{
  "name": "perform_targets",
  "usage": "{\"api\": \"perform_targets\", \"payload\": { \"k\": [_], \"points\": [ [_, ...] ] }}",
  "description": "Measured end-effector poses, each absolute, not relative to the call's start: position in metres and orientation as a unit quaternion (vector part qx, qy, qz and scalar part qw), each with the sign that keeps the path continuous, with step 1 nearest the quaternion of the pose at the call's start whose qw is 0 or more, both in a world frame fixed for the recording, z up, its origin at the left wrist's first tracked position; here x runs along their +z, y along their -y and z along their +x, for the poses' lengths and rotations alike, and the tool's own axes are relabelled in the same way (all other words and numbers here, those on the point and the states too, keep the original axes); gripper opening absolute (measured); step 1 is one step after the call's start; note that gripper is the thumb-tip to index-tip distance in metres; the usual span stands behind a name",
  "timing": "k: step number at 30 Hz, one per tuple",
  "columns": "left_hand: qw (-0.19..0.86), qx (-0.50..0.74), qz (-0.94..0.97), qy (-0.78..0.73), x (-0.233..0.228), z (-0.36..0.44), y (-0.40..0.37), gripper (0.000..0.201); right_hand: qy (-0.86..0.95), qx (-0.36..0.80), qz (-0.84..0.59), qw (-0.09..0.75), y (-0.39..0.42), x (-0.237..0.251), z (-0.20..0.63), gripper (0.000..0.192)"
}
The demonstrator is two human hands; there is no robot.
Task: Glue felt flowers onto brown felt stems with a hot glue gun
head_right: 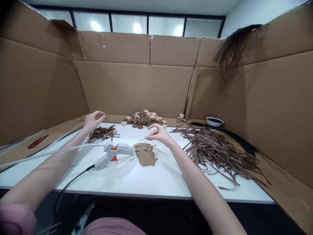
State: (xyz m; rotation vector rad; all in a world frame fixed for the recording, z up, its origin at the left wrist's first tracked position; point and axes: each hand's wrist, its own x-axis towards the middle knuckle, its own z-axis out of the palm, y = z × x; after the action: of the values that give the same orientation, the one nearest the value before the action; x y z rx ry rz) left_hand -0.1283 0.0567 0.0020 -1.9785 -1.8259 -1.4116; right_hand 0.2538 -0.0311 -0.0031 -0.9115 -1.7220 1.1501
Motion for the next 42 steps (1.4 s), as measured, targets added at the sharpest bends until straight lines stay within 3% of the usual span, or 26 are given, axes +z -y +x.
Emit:
{"api": "perform_targets", "payload": {
  "k": [6,18,35,38,42],
  "points": [
    [0.068,-0.39,-0.641,0.658,0.001,-0.132,-0.058,0.026,0.694,0.482,-0.346,0.408,0.03,-0.004,0.255,0.049],
    [0.063,-0.445,-0.642,0.621,0.006,-0.123,-0.053,0.025,0.691,0.521,-0.34,0.368,0.039,0.001,0.252,0.05],
    [0.043,-0.444,-0.681,0.581,-0.001,-0.113,-0.056,0.026,0.703,0.477,-0.344,0.4,0.03,-0.005,0.253,0.057],
    [-0.002,-0.45,-0.703,0.551,-0.002,-0.099,-0.051,0.027,0.71,0.472,-0.342,0.395,0.031,-0.004,0.252,0.059],
    [-0.183,-0.395,-0.782,0.447,-0.001,-0.061,-0.033,0.035,0.711,0.469,-0.348,0.391,0.034,-0.003,0.249,0.055]
  ]
}}
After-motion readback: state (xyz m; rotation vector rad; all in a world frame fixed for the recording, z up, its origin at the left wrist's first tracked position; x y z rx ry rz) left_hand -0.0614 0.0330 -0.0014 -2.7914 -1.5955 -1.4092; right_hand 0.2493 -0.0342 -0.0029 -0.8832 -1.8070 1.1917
